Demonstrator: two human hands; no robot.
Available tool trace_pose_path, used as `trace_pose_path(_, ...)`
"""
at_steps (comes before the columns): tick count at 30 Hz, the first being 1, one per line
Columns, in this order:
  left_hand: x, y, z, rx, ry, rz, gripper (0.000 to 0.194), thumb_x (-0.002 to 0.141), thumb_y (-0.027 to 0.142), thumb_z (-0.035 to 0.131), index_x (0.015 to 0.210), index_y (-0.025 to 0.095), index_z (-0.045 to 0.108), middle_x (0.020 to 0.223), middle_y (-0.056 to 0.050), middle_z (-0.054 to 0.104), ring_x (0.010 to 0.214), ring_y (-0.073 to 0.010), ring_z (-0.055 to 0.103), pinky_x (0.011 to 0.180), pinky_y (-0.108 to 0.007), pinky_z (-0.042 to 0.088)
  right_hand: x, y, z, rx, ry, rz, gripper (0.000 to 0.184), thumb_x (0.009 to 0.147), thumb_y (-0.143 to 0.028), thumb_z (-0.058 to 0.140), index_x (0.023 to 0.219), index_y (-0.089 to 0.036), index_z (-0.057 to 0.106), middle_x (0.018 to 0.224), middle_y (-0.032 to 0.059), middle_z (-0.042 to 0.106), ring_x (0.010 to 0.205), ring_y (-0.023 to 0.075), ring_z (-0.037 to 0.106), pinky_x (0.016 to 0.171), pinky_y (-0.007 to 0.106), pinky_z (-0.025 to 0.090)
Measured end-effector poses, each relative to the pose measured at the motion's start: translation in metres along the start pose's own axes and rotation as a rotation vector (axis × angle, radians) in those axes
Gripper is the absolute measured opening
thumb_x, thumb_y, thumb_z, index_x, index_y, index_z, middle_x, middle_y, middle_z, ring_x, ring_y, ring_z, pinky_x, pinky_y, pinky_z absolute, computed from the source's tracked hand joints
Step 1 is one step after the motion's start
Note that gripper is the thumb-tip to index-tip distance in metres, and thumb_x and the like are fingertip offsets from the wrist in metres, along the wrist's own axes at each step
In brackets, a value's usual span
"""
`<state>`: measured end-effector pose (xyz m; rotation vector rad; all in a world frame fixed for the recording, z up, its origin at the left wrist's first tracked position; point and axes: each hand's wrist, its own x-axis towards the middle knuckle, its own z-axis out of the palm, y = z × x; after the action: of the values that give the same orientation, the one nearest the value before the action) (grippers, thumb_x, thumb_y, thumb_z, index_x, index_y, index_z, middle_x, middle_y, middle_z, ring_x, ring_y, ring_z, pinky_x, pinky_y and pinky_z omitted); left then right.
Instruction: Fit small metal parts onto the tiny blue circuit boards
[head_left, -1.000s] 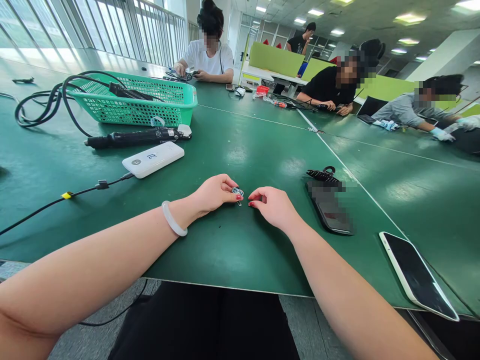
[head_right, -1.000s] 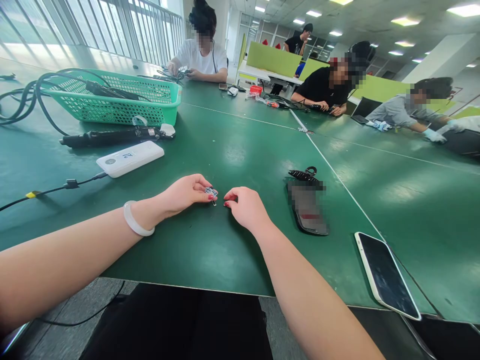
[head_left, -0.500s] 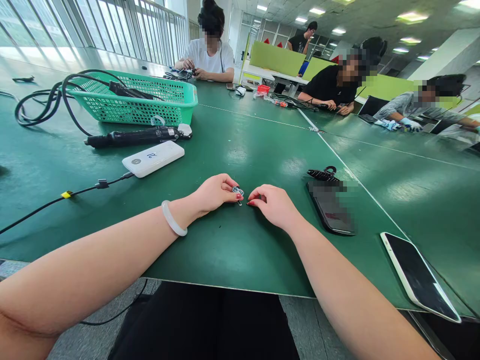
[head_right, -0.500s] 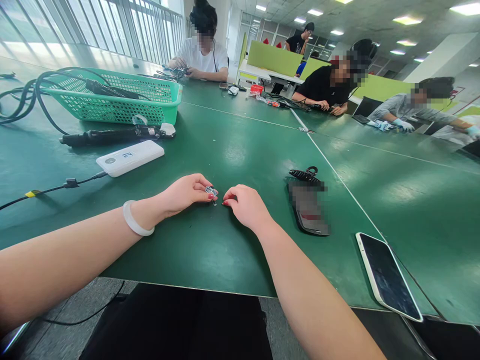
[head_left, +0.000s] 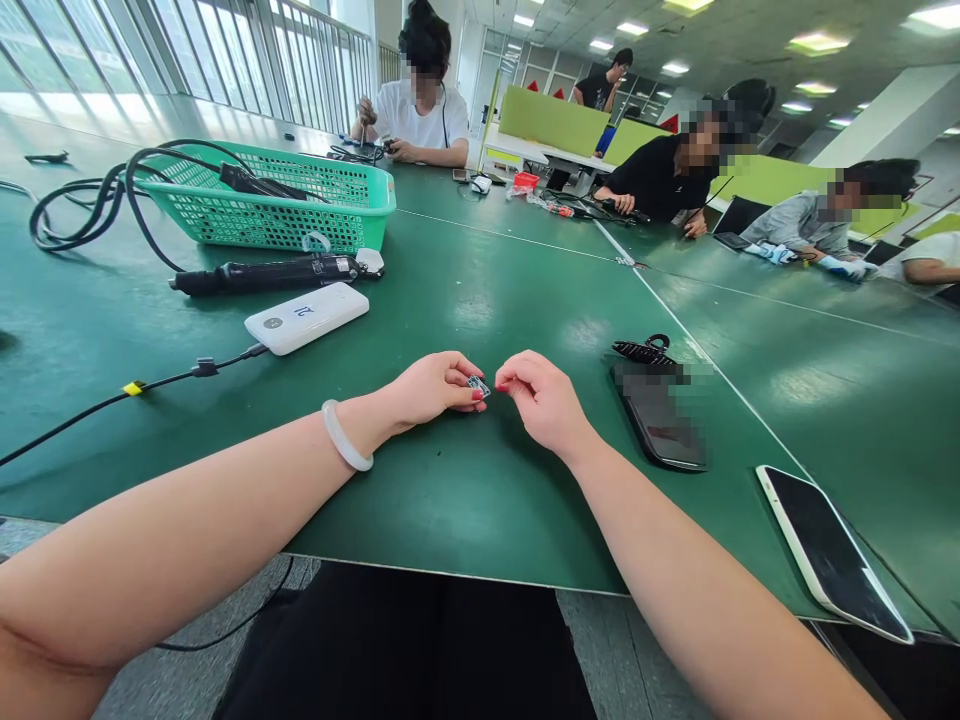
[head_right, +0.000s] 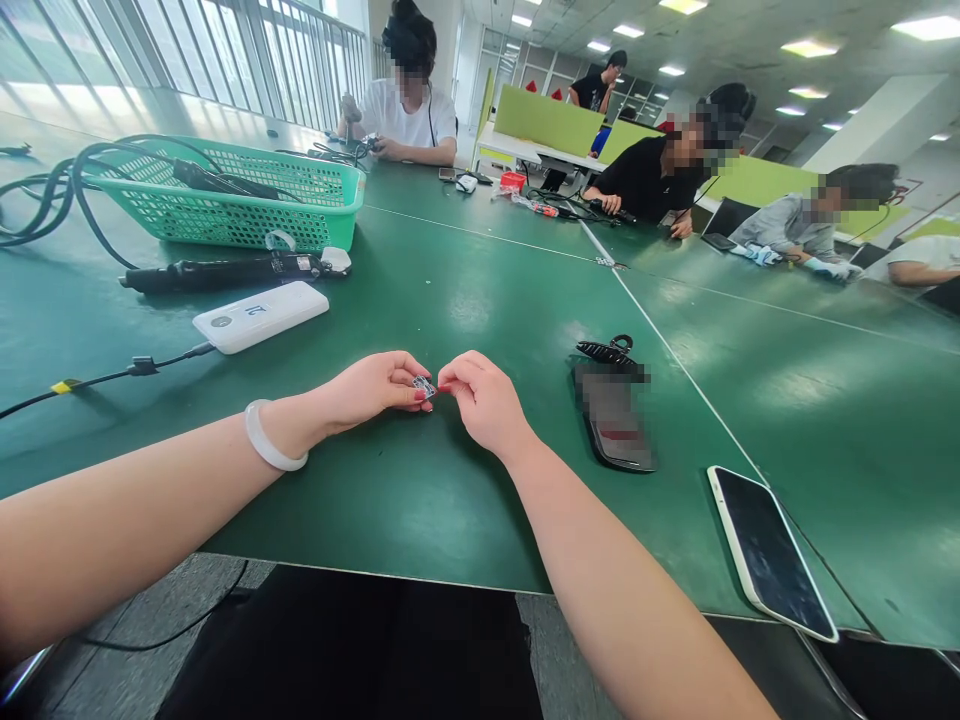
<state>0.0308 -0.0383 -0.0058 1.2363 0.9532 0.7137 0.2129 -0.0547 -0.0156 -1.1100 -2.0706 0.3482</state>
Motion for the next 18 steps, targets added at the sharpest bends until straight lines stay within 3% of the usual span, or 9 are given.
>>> trace_pose_path(7, 0.0004, 0.0008, -0.0062, 0.082, -0.207, 0.049, 0.018, 0.076, 0.018, 0.066, 0.091, 0.012, 0.058, 0.075, -0.004, 0.068, 0.07, -0.0104, 0.064, 0.069, -0.027, 0.051, -0.0016, -0.0038, -0.0001, 0.041, -0.017, -0.093, 0.023, 0.088, -0.019, 0.046, 0.075, -0.024, 0.065, 0.083, 0.001, 0.057, 0.078, 0.0128, 0.055, 0.071, 0.028, 0.046)
trace_pose_path(18, -0.0009, 0.0052, -0.0097, 0.079, -0.269, -0.008, 0.016, 0.077, 0.018, 0.066, 0.091, 0.013, 0.061, 0.08, -0.004, 0.068, 0.065, -0.0089, 0.062, 0.068, -0.026, 0.049, -0.0018, -0.0086, -0.0006, -0.022, 0.095, -0.135, 0.02, 0.085, -0.02, 0.054, 0.074, -0.025, 0.069, 0.078, 0.0003, 0.06, 0.075, 0.0124, 0.055, 0.069, 0.027, 0.045)
